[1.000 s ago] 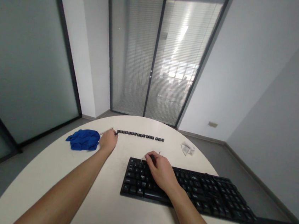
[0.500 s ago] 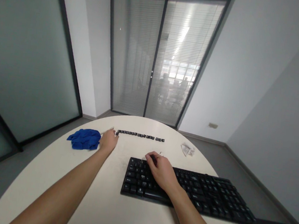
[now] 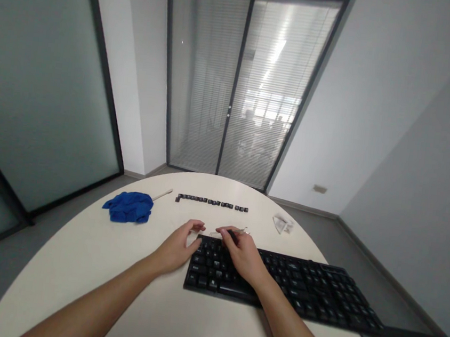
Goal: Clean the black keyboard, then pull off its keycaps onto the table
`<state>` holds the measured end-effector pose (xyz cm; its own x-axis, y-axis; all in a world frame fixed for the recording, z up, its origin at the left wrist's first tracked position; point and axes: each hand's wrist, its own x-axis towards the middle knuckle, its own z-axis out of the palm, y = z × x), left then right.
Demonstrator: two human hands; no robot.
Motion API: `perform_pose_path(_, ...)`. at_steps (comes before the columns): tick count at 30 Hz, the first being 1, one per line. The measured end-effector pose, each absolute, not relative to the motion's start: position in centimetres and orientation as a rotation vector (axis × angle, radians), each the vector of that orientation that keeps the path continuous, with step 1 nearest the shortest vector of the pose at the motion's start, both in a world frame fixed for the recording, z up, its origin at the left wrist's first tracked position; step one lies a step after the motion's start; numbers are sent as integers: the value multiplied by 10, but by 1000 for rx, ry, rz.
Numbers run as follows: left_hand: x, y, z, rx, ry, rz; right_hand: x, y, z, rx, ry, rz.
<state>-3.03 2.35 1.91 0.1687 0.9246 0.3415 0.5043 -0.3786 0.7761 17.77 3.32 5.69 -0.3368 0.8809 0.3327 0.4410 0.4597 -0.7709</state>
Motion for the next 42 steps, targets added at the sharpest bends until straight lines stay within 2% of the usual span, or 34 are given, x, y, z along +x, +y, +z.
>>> perform_pose_path(9, -35, 21, 22, 2050, 1251, 951, 177, 35, 54, -1080, -1971, 800)
perform_pose_path(28, -35, 20, 25, 2085, 1216, 955, 177, 44, 50, -1063, -1959, 968)
perform_pose_path(42, -35, 20, 23, 2078, 1233, 947, 179, 45, 49, -1085, -1890, 917)
